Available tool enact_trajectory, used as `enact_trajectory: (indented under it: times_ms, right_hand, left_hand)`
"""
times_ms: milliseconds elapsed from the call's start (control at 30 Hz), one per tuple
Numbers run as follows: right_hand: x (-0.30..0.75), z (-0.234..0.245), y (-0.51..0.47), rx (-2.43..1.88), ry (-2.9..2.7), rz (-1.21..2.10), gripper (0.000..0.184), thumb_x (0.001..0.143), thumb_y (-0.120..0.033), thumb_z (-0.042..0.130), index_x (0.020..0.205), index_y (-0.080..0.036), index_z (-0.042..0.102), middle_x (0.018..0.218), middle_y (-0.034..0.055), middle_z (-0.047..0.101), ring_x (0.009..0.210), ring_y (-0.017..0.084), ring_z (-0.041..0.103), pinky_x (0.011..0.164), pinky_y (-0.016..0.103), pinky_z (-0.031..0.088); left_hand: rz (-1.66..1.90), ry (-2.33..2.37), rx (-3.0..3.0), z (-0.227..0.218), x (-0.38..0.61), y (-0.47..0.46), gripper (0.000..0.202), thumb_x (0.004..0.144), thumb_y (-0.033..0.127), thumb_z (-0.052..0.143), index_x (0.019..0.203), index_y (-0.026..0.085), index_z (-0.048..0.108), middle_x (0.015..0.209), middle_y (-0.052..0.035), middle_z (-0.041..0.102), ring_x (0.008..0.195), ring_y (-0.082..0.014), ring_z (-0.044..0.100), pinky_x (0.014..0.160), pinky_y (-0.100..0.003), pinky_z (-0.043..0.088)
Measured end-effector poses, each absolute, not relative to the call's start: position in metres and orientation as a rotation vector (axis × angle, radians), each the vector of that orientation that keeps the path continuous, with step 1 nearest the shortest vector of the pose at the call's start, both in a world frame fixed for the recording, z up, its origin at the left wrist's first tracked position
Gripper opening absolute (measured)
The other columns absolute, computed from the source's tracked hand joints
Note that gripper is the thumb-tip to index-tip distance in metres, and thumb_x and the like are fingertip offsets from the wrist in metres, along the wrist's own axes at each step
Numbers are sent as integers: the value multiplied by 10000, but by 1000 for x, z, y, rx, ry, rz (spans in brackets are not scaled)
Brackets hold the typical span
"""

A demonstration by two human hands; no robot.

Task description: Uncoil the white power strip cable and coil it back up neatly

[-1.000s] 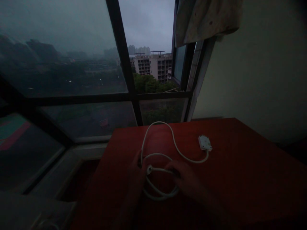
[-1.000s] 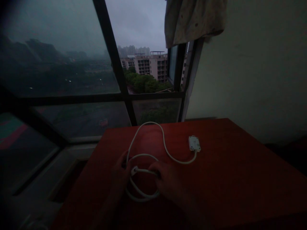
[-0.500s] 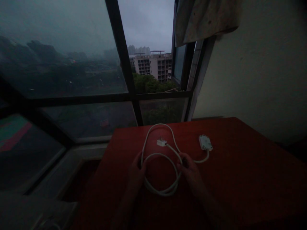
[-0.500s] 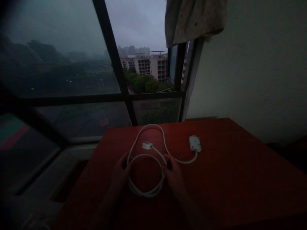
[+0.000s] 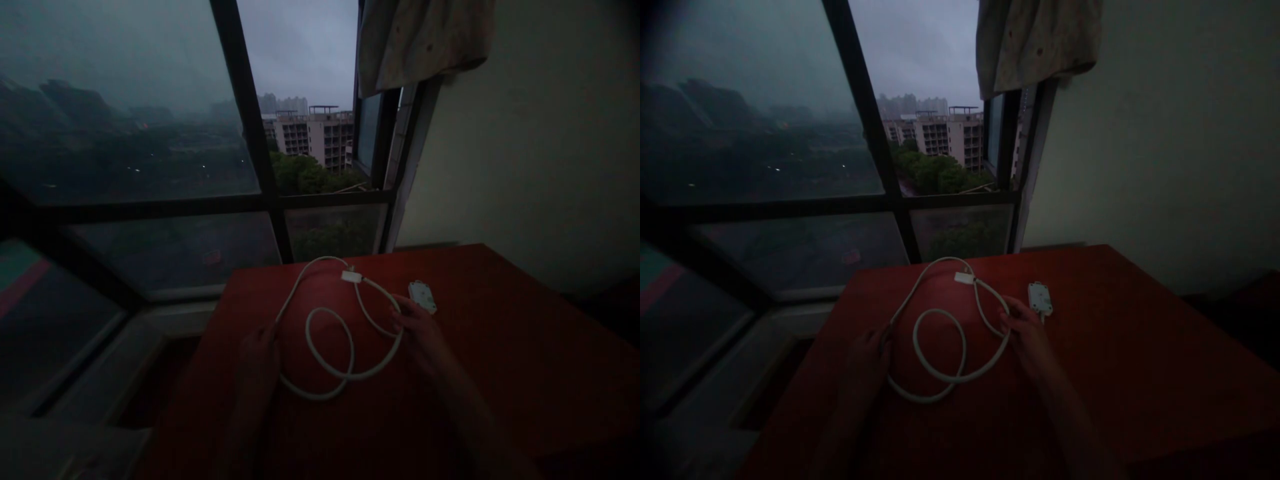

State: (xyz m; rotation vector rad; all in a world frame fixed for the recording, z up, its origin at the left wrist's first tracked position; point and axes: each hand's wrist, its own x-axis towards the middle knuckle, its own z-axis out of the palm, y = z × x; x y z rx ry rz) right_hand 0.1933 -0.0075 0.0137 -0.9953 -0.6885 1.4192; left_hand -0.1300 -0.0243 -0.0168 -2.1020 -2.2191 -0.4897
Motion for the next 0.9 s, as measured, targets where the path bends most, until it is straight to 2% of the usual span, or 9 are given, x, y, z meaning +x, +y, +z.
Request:
enact_trajectory:
  times_ms: [167, 367, 500, 633, 900]
  right_hand:
    - [175, -4, 9, -1002, -741, 1543, 407, 570, -203, 750, 974, -199, 697, 791, -14, 631, 566, 69, 485, 532, 193, 387]
    - [142, -22, 25, -1082, -895, 1507, 344, 598, -204, 672, 939, -182, 707, 810, 8, 672, 629, 112, 541, 572, 217, 403]
    - [133, -33, 33, -1251, -1223, 1213, 317, 683, -248, 597, 976, -177, 692, 860, 37, 693, 739, 176, 607, 705, 305, 470]
    - [132, -35, 34, -1421, -1589, 784, 288, 749, -197, 546, 1004, -169, 676, 1030, 94, 667, 952, 215, 605, 889, 361, 452]
    - [132, -33, 17, -1422, -1764, 458, 301, 864, -159, 422, 1088, -157, 623, 1094, 115, 639, 1015, 207, 591, 936, 350, 444]
  left_hand:
    - [-359, -2222, -2028, -17, -142, -24, 363, 848, 169, 465, 1187, 162, 594, 1083, -128, 616, 960, -245, 569, 864, -365, 450]
    - [-464, -2225, -2117, -24, -144, -20, 325, 853, 183, 446, 1126, 138, 616, 1026, -118, 643, 936, -233, 588, 867, -357, 461]
    - [-626, -2201, -2100, -27, -141, -20, 328, 859, 234, 441, 1112, 121, 616, 1047, -128, 637, 974, -245, 586, 901, -378, 458]
    - [-712, -2157, -2087, -30, -137, -21, 339, 851, 272, 452, 1102, 118, 618, 1074, -137, 620, 997, -255, 576, 918, -400, 458]
    - [-785, -2176, -2079, -26, -134, -20, 331, 846, 282, 436, 1057, 124, 636, 1068, -146, 619, 995, -266, 571, 928, -419, 454]
